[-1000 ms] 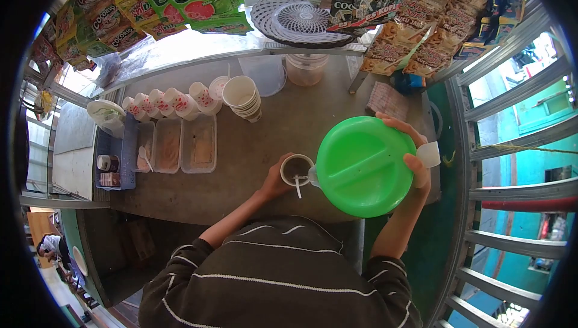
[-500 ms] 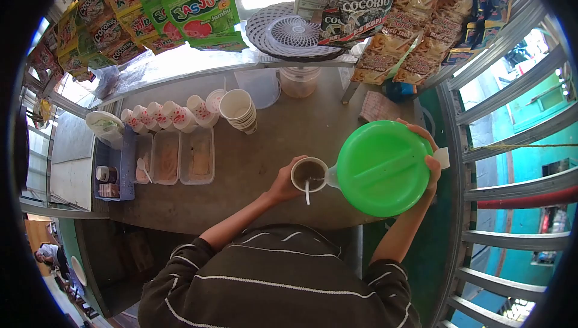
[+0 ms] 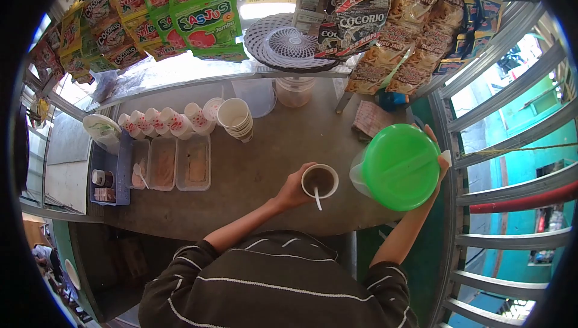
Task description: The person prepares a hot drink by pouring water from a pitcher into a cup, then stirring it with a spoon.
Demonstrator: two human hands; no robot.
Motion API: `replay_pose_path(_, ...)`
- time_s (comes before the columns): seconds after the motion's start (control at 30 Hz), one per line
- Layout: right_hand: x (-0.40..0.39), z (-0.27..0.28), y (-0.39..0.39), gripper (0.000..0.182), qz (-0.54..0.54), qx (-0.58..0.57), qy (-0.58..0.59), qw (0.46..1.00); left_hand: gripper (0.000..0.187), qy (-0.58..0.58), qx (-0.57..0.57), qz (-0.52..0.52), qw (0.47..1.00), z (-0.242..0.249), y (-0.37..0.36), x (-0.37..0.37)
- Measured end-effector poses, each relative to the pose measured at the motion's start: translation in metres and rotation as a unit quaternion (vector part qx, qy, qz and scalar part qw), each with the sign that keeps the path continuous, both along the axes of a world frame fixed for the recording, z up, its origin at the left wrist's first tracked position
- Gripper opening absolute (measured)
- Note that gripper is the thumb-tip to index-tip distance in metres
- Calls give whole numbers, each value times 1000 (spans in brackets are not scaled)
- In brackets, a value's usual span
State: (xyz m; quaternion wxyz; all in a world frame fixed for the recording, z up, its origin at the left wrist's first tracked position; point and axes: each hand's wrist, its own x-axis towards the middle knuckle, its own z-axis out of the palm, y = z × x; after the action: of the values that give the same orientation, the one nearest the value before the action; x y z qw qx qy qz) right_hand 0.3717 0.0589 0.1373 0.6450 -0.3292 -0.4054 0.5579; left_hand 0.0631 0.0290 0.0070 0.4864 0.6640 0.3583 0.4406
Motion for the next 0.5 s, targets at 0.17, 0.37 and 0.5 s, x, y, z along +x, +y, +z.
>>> replay_pose_path(0.17,37,-26,13,78,-46,33,-77,995,81,37,1,35,999,-16,-14,-29)
replay_pose_path(0.37,95,-78,1,74,-315,129,-389,856,73,60,-2,84,995,-35,-28,-68)
replay_pose_path(0.5,88,-94,-21,70,-429,179,-555,690,75,59,-11,115,992,-40,-28,-79)
